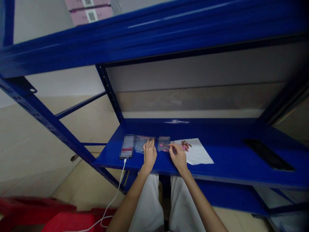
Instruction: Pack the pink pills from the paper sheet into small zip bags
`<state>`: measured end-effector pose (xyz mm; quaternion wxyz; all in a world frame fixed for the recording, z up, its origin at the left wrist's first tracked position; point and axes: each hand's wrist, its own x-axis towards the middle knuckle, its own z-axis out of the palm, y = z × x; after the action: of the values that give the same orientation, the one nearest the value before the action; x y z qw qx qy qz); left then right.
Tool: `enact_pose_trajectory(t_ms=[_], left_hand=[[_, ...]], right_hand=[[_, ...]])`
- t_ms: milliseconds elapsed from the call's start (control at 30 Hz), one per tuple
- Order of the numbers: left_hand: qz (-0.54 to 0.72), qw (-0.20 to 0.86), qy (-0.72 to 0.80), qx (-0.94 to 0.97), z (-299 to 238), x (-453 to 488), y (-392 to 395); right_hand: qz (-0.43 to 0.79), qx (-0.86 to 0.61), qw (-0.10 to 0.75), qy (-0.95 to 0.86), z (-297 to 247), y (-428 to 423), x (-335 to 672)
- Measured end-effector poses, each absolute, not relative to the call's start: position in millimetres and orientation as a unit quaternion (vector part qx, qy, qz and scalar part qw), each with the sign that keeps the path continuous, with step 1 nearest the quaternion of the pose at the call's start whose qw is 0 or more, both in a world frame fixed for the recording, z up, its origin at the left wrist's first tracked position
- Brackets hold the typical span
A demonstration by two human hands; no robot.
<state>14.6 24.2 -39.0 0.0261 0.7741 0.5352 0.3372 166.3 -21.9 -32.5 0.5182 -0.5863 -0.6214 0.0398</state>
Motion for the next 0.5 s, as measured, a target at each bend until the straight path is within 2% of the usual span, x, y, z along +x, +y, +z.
enact_pose_trajectory(t_ms=[200, 500], left_hand=[[0.272, -0.007, 0.591, 0.760, -54.1, 7.8, 31.9], [0.290, -0.002, 0.602, 0.744, -50.9, 6.8, 28.5]], right_hand=[[0.031, -0.588, 0.505, -0.631, -29.0, -23.4, 161.2], [0.030, -0.592, 0.502, -0.629, -27.6, -25.7, 160.5]])
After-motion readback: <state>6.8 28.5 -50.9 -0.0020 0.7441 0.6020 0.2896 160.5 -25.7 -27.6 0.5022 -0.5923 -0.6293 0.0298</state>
